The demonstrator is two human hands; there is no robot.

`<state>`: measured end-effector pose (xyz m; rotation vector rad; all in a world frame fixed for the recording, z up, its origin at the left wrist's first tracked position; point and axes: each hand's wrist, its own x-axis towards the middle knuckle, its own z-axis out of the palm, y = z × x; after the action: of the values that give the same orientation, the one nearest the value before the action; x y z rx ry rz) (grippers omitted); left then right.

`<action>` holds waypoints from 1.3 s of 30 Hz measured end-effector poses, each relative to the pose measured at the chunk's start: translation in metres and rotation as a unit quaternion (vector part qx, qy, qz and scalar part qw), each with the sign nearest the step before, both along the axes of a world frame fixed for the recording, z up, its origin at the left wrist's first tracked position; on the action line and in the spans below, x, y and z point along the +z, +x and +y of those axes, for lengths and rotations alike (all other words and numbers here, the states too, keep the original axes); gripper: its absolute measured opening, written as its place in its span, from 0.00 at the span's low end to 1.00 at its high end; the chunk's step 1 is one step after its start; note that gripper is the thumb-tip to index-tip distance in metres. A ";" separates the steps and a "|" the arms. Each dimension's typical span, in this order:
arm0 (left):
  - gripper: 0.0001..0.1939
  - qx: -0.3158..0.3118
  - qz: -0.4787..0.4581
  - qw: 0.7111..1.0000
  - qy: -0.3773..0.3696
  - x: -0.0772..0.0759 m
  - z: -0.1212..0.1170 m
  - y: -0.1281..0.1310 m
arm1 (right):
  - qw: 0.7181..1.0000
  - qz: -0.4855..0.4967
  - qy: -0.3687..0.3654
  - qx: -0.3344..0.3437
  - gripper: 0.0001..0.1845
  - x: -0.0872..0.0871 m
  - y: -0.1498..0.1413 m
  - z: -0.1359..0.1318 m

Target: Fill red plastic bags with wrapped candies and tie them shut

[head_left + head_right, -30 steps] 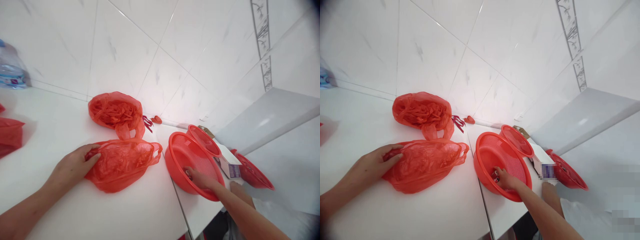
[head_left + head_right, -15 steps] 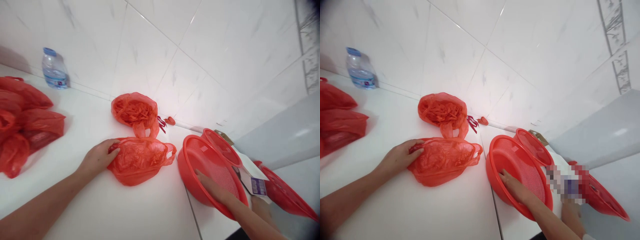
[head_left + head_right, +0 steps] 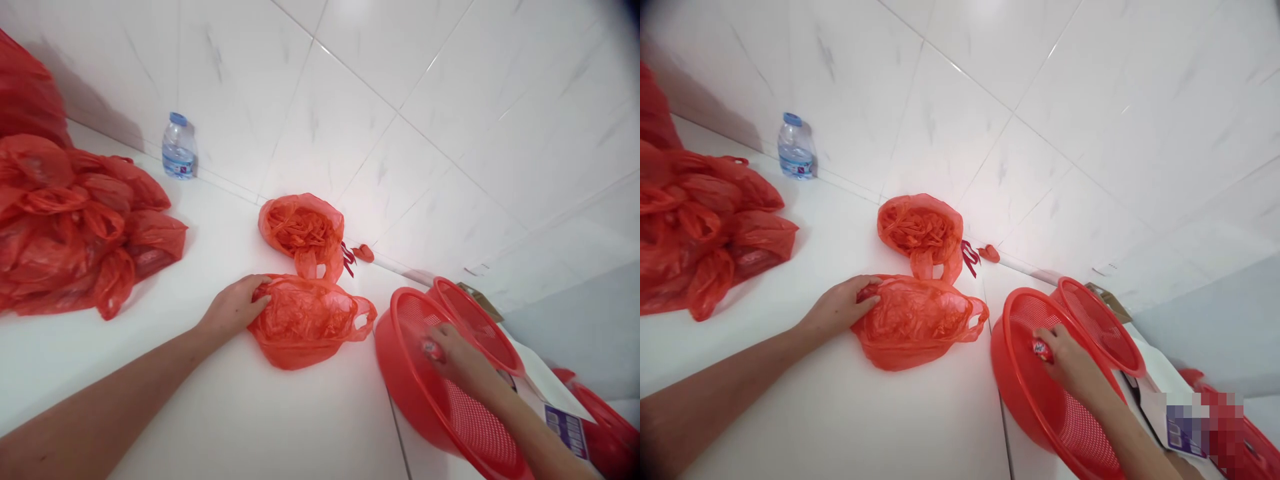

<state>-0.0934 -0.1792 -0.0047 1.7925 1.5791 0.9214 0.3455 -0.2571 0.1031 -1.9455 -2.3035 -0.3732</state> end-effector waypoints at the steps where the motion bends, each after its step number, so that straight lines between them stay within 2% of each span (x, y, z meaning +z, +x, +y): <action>1: 0.20 -0.001 0.001 1.000 0.003 0.000 0.000 0.000 | 0.999 -0.028 -0.020 0.007 0.14 0.009 -0.005 0.007; 4: 0.21 -0.004 0.000 1.000 0.009 0.000 0.000 0.000 | 0.996 -0.088 0.007 0.022 0.16 0.035 -0.042 0.022; 7: 0.20 -0.003 0.001 1.000 0.013 -0.001 0.001 0.000 | 0.990 -0.098 0.023 0.099 0.19 0.043 -0.104 0.028; 9: 0.20 -0.003 0.002 1.000 0.012 -0.003 0.002 0.001 | 0.979 -0.114 0.014 0.169 0.24 0.037 -0.146 0.030; 12: 0.20 -0.004 0.000 1.000 0.010 -0.004 0.002 0.001 | 0.959 -0.144 0.011 0.245 0.27 0.018 -0.195 0.037; 16: 0.20 -0.016 -0.015 1.000 0.022 -0.001 0.002 0.000 | 0.941 -0.156 -0.016 0.301 0.26 -0.007 -0.228 0.052; 19: 0.21 -0.024 -0.037 0.999 0.031 0.000 0.001 -0.001 | 0.930 -0.124 -0.089 0.334 0.27 -0.017 -0.233 0.059; 22: 0.20 -0.024 -0.046 0.998 0.036 -0.001 0.003 -0.002 | 0.937 -0.069 -0.120 0.320 0.34 -0.018 -0.226 0.058; 25: 0.20 -0.032 -0.045 0.998 0.041 -0.002 0.004 -0.002 | 0.953 -0.041 -0.101 0.281 0.33 -0.013 -0.215 0.051; 28: 0.21 -0.034 -0.047 0.998 0.039 -0.001 0.003 -0.003 | 0.956 -0.046 -0.100 0.273 0.31 -0.011 -0.202 0.037; 33: 0.21 -0.042 -0.052 0.996 0.050 -0.002 0.003 -0.004 | 0.963 -0.064 -0.114 0.237 0.26 -0.022 -0.177 0.002; 35: 0.21 -0.022 -0.033 0.999 0.037 -0.003 0.003 -0.003 | 0.969 -0.067 -0.106 0.215 0.25 -0.028 -0.166 -0.013; 37: 0.22 -0.003 -0.014 1.000 0.016 -0.003 0.004 -0.003 | 0.976 -0.073 -0.076 0.191 0.24 -0.031 -0.155 -0.028; 39: 0.23 0.000 -0.010 1.000 -0.001 -0.003 0.005 -0.002 | 0.986 -0.076 -0.012 0.151 0.23 -0.034 -0.140 -0.041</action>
<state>-0.0957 -0.1741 -0.0076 1.7768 1.5675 0.9353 0.2052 -0.2982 0.0694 -1.5895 -2.6569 -0.4793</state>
